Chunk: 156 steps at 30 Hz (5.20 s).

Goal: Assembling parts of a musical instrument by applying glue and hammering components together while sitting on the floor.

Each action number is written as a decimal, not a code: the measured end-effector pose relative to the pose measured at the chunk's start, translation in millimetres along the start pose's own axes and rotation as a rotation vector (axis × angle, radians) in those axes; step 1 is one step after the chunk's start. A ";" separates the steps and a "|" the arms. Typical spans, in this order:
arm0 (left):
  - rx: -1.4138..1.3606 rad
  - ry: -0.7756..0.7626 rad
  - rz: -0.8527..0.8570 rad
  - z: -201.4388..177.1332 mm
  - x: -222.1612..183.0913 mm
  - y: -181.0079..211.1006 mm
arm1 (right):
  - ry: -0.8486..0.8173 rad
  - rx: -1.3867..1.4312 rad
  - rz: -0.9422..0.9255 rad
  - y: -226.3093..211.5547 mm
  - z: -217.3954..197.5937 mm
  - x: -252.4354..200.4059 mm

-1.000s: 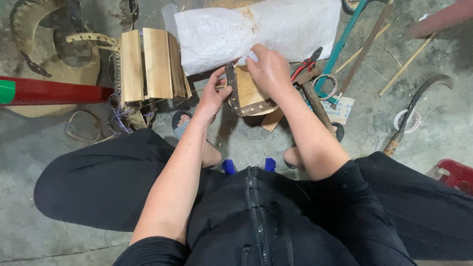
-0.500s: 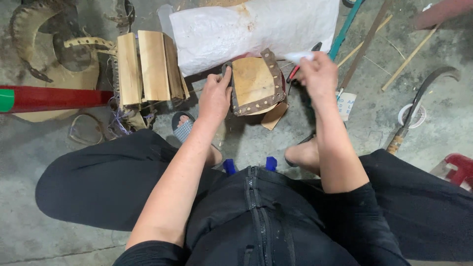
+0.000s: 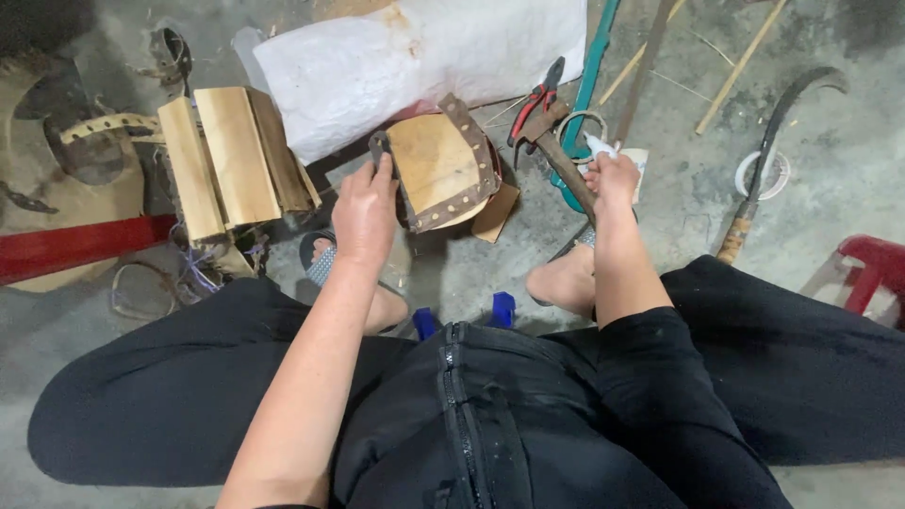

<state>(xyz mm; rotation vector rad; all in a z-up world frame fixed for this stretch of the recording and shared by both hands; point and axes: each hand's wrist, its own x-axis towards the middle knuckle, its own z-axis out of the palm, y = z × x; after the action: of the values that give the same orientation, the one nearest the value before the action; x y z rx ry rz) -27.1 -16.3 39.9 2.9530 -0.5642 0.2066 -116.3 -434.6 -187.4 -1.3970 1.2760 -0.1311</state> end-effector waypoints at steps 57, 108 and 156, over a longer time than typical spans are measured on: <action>0.009 0.212 0.038 15.9 -7.7 18.7 | -0.676 -1.220 -1.079 -239.9 83.2 -256.6; -0.056 0.196 0.026 9.9 -15.7 24.0 | -0.657 -0.751 -1.149 -236.1 68.8 -271.9; -0.134 0.075 -0.039 -2.4 -14.5 22.6 | -0.664 -0.755 -0.859 -249.9 45.9 -296.2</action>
<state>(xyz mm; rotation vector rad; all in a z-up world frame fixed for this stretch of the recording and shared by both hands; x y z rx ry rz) -49.1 -31.5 42.2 2.8114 -0.4903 0.2631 -54.2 -261.5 156.8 -2.3114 0.0828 0.2517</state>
